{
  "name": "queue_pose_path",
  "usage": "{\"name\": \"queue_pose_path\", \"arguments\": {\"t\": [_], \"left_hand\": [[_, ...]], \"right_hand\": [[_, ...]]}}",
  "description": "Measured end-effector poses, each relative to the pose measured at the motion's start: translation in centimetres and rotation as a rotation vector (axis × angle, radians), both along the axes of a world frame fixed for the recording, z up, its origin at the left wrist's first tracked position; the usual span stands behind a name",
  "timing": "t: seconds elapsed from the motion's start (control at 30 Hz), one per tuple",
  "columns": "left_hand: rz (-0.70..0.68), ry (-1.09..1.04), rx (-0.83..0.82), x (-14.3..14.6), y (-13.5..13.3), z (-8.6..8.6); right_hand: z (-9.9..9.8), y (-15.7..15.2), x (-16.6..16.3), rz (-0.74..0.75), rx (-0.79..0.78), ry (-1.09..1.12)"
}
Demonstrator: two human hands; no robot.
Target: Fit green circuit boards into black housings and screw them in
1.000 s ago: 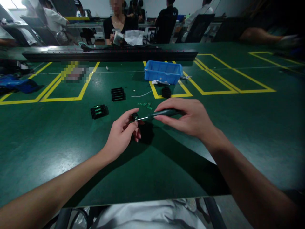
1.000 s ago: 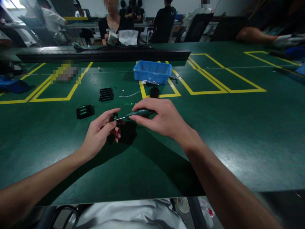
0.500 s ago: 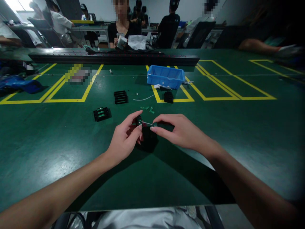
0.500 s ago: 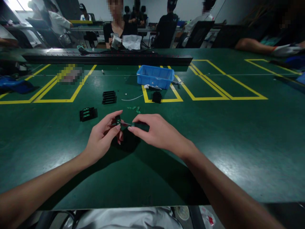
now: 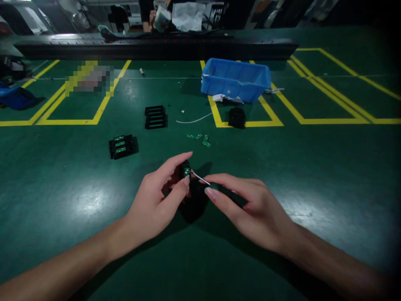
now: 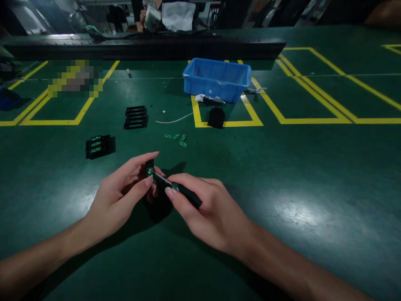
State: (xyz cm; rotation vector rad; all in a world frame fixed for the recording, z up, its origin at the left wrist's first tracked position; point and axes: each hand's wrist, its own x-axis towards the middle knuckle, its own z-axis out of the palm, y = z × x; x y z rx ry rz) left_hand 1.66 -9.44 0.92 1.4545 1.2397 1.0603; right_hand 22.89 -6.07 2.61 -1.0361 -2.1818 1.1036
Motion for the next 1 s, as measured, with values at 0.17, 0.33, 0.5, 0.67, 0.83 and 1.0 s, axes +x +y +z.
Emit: {"name": "queue_pose_path", "arguments": {"t": [0.17,0.33,0.5,0.67,0.83,1.0], "left_hand": [[-0.004,0.048,-0.027,0.09,-0.15,0.24],[0.012,0.120,0.001,0.10,-0.30,0.13],[0.025,0.137,0.046,0.04,-0.39,-0.01],[0.026,0.130,0.058,0.11,-0.37,0.08],[0.027,0.186,0.075,0.06,-0.43,0.14],[0.037,0.249,0.095,0.01,-0.49,0.13]], "right_hand": [[0.41,-0.16,-0.08,0.050,-0.040,0.004],[0.42,-0.38,-0.20,0.038,-0.018,0.006],[0.39,-0.71,-0.14,0.042,-0.010,0.009],[0.57,-0.83,-0.20,0.037,-0.026,-0.003],[0.50,-0.90,-0.17,0.035,-0.061,0.008],[0.50,-0.96,-0.29,0.030,-0.076,-0.002]]}}
